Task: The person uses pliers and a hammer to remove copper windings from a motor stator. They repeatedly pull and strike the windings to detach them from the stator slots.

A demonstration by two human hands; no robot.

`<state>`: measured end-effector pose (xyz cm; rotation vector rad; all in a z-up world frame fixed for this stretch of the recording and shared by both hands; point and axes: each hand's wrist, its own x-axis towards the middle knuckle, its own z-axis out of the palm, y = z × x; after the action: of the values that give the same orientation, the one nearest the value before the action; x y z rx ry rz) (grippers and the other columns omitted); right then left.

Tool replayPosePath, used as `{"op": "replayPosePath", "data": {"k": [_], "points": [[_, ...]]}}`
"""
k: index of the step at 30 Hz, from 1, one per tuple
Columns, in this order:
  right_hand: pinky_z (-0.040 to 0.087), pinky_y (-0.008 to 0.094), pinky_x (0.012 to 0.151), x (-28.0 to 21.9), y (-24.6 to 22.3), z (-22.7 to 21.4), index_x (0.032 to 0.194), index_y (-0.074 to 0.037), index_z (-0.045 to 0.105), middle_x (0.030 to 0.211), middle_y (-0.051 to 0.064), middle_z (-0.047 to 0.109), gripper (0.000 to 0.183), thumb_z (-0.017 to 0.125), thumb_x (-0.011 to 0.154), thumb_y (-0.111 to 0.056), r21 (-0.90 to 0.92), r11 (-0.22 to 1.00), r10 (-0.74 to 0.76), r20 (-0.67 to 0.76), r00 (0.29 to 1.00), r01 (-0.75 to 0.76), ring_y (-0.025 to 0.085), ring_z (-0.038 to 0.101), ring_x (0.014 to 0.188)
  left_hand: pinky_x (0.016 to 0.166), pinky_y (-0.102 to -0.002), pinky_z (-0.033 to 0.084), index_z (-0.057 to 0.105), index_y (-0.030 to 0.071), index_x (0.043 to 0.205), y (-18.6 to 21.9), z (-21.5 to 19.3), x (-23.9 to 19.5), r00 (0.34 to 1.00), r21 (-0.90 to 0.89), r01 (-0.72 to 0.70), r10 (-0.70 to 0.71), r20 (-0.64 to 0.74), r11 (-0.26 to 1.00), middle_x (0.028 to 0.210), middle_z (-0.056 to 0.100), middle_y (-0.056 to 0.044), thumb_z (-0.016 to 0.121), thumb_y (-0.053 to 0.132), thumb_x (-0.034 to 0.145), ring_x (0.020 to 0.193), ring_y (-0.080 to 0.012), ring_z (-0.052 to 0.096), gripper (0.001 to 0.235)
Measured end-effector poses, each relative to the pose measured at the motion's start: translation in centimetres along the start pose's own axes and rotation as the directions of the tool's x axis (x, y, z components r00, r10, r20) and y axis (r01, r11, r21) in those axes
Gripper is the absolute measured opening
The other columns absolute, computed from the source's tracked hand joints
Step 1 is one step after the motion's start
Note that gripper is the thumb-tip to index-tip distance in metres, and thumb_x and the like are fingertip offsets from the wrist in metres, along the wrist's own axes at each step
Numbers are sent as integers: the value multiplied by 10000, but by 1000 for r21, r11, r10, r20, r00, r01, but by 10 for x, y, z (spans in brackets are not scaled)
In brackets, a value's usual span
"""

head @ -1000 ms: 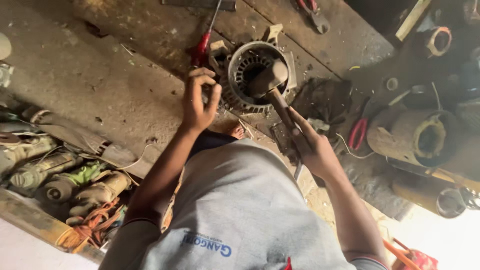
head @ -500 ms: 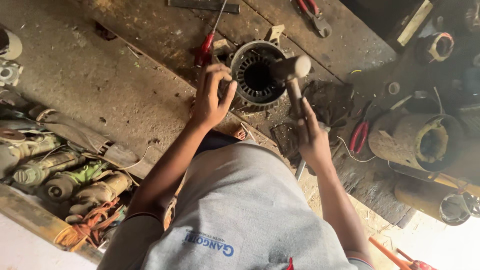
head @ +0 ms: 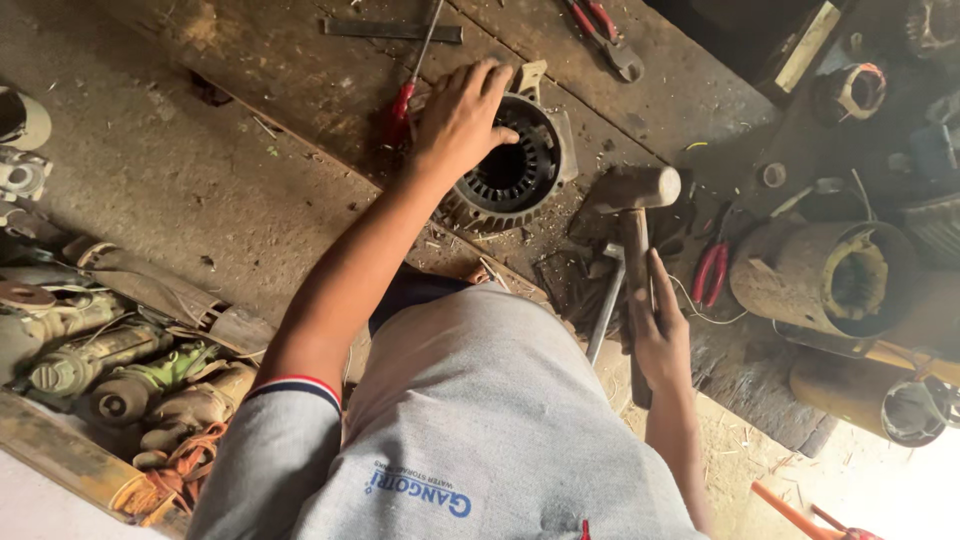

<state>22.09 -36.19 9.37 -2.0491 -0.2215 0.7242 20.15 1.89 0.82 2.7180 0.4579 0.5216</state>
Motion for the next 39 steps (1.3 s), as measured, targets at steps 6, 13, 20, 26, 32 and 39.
{"op": "replayPosePath", "data": {"k": [6, 13, 20, 26, 32, 39], "points": [[430, 281, 441, -17, 24, -2, 1620, -281, 353, 684, 10, 513, 586, 479, 1051, -216, 75, 984, 163, -28, 986, -160, 92, 490, 522, 574, -345, 571, 637, 20, 1214, -12, 36, 6, 996, 58, 26, -31, 80, 998, 980, 719, -177, 755, 297, 941, 760, -245, 714, 406], [428, 279, 446, -31, 38, -6, 1624, -283, 342, 659, 23, 520, 583, 466, 1057, -233, 110, 972, 216, -45, 975, -210, 100, 495, 520, 442, -268, 514, 656, 45, 1169, -17, 44, 13, 994, 147, -57, 43, 100, 987, 880, 718, -158, 676, 179, 1046, 638, -194, 692, 183], [442, 281, 444, 0, 56, -11, 1610, -268, 366, 706, 21, 574, 565, 479, 1059, -220, 66, 978, 204, -131, 970, -197, 104, 527, 529, 665, -282, 610, 656, 13, 1159, -24, -4, -3, 932, -135, -188, 133, -339, 973, 1070, 742, -136, 665, 134, 988, 843, -204, 736, 210], [435, 273, 453, 55, 72, -15, 1632, -278, 355, 740, 0, 576, 550, 472, 1098, -221, 134, 981, 160, -138, 977, -142, 82, 529, 549, 618, -275, 605, 690, 39, 1020, -20, -25, -7, 979, -220, 61, -102, -176, 973, 945, 743, -108, 711, 175, 967, 771, -187, 722, 148], [417, 283, 434, 72, 84, -15, 1652, -289, 295, 709, 1, 533, 572, 452, 1104, -247, 198, 972, 154, -113, 982, -130, 92, 498, 519, 693, -246, 604, 680, 73, 1209, -44, -61, -12, 914, -614, 334, -406, 24, 716, 990, 748, -74, 580, 102, 1056, 786, -116, 729, 185], [452, 270, 468, 73, 89, -8, 1649, -249, 275, 822, -8, 613, 687, 598, 1049, -165, 100, 993, 85, -165, 983, -69, 77, 539, 576, 761, -272, 621, 641, 38, 1246, -89, -75, -50, 831, -633, 524, -505, 233, 570, 1119, 750, -96, 576, 95, 1053, 869, -121, 754, 211]]}}
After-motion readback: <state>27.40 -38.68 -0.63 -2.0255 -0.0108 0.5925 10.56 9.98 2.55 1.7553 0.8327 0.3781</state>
